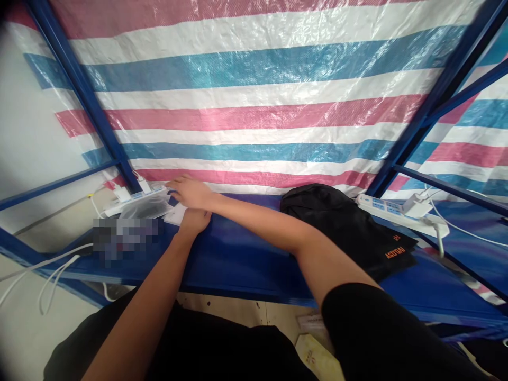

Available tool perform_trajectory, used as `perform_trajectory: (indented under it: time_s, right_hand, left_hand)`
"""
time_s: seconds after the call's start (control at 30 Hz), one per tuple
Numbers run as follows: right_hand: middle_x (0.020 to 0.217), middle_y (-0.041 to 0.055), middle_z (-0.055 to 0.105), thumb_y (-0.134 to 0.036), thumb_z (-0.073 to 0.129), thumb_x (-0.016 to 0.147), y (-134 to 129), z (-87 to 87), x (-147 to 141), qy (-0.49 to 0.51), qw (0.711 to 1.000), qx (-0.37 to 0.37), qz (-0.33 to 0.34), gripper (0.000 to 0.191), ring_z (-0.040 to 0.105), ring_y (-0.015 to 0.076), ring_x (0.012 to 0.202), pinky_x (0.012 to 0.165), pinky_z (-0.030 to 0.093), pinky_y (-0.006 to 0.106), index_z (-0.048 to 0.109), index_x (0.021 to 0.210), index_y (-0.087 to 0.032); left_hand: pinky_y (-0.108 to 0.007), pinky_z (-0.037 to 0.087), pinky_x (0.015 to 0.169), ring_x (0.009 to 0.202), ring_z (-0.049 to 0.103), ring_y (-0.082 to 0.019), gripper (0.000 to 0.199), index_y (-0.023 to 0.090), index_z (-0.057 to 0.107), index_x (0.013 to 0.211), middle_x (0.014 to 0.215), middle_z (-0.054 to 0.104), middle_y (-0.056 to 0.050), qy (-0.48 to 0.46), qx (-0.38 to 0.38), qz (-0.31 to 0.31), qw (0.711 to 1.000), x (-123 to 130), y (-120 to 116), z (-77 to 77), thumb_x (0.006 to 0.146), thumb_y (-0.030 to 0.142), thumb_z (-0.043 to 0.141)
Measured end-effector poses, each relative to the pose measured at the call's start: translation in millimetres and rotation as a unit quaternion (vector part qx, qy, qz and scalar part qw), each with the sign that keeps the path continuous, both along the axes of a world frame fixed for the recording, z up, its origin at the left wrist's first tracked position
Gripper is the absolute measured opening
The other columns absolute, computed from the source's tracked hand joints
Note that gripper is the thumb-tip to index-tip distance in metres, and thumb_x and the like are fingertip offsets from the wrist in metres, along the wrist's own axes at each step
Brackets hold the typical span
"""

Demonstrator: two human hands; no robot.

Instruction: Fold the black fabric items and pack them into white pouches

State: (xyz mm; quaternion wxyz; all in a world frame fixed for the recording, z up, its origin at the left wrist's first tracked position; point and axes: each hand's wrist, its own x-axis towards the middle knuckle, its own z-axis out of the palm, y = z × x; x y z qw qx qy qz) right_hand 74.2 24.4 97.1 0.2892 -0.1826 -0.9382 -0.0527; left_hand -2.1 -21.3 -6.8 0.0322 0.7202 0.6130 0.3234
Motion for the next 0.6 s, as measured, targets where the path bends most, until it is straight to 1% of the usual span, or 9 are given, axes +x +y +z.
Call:
perform_trajectory:
  time_s: [0.03,0.1,0.17,0.23,0.3,0.37,0.43,0.5,0.6]
  right_hand:
    - [0.144,0.0122,0.075,-0.023,0.063,0.111,-6,5.2,30,-0.005,1.0,-0.002,0.003,0.031,0.066,0.0277,0.138,0.125,0.046,0.045,0.071,0.14,-0.016]
    - [0.139,0.012,0.077,-0.024,0.064,0.11,-17,16.0,89,0.006,1.0,-0.024,-0.008,0.031,0.069,0.0295,0.134,0.119,0.051,0.048,0.073,0.139,-0.018]
    - [0.134,0.013,0.08,-0.026,0.065,0.109,-25,25.5,138,0.019,0.997,-0.061,-0.041,0.029,0.074,0.0305,0.125,0.112,0.056,0.049,0.076,0.135,-0.018]
    - [0.132,0.0134,0.081,-0.026,0.067,0.107,-29,32.1,168,0.019,0.993,-0.088,-0.077,0.028,0.076,0.0309,0.123,0.11,0.057,0.048,0.078,0.131,-0.018]
    - [0.134,0.0132,0.08,-0.027,0.068,0.106,-29,35.1,177,0.005,0.992,-0.098,-0.085,0.029,0.076,0.0306,0.125,0.111,0.057,0.047,0.078,0.132,-0.018]
    - [0.139,0.0131,0.078,-0.029,0.068,0.107,-27,34.5,165,-0.017,0.993,-0.096,-0.059,0.032,0.074,0.0299,0.128,0.114,0.055,0.046,0.075,0.136,-0.018]
    - [0.144,0.0136,0.075,-0.03,0.067,0.108,-21,30.2,135,-0.04,0.995,-0.092,-0.005,0.036,0.071,0.029,0.132,0.117,0.053,0.045,0.073,0.14,-0.018]
    - [0.146,0.0153,0.073,-0.03,0.066,0.108,-13,21.6,93,-0.062,0.992,-0.09,0.062,0.04,0.07,0.029,0.134,0.117,0.052,0.044,0.069,0.145,-0.016]
    - [0.152,0.0167,0.069,-0.022,0.072,0.102,3,-0.1,23,-0.095,0.985,-0.064,0.128,0.047,0.063,0.031,0.143,0.122,0.049,0.046,0.066,0.148,-0.017]
  left_hand:
    - [-0.061,0.044,0.12,0.143,0.058,-0.045,0.048,0.015,0.068,0.146,0.148,0.067,-0.025,0.026,-0.006,0.006,1.0,1,-1,1.1,0.1,0.026,0.06]
    - [-0.056,0.048,0.115,0.135,0.064,-0.042,0.039,0.017,0.072,0.137,0.141,0.071,-0.022,0.073,-0.025,0.02,0.997,2,-2,3.5,0.103,0.03,0.058]
    - [-0.053,0.049,0.114,0.134,0.065,-0.038,0.035,0.019,0.073,0.133,0.141,0.071,-0.019,0.1,-0.034,0.024,0.994,3,-2,5.6,0.106,0.032,0.054]
    - [-0.051,0.048,0.115,0.136,0.063,-0.037,0.037,0.019,0.072,0.135,0.146,0.069,-0.018,0.116,-0.043,0.034,0.992,5,-2,6.8,0.108,0.033,0.052]
    - [-0.052,0.047,0.117,0.139,0.062,-0.037,0.041,0.018,0.069,0.141,0.151,0.067,-0.018,0.126,-0.051,0.038,0.99,6,-1,6.6,0.109,0.036,0.051]
    - [-0.051,0.046,0.119,0.14,0.062,-0.037,0.045,0.017,0.066,0.146,0.155,0.065,-0.018,0.131,-0.053,0.028,0.99,7,0,4.9,0.11,0.039,0.051]
    - [-0.051,0.045,0.12,0.141,0.062,-0.037,0.048,0.016,0.065,0.148,0.154,0.065,-0.019,0.136,-0.051,0.009,0.989,7,1,2.1,0.11,0.04,0.05]
    - [-0.052,0.044,0.123,0.144,0.06,-0.039,0.049,0.015,0.065,0.149,0.151,0.067,-0.021,0.138,-0.043,-0.01,0.989,7,2,-1.7,0.111,0.04,0.049]
    - [-0.056,0.032,0.133,0.157,0.048,-0.04,0.056,0.015,0.059,0.158,0.16,0.062,-0.02,0.125,-0.012,-0.036,0.991,5,4,-7.8,0.109,0.039,0.049]
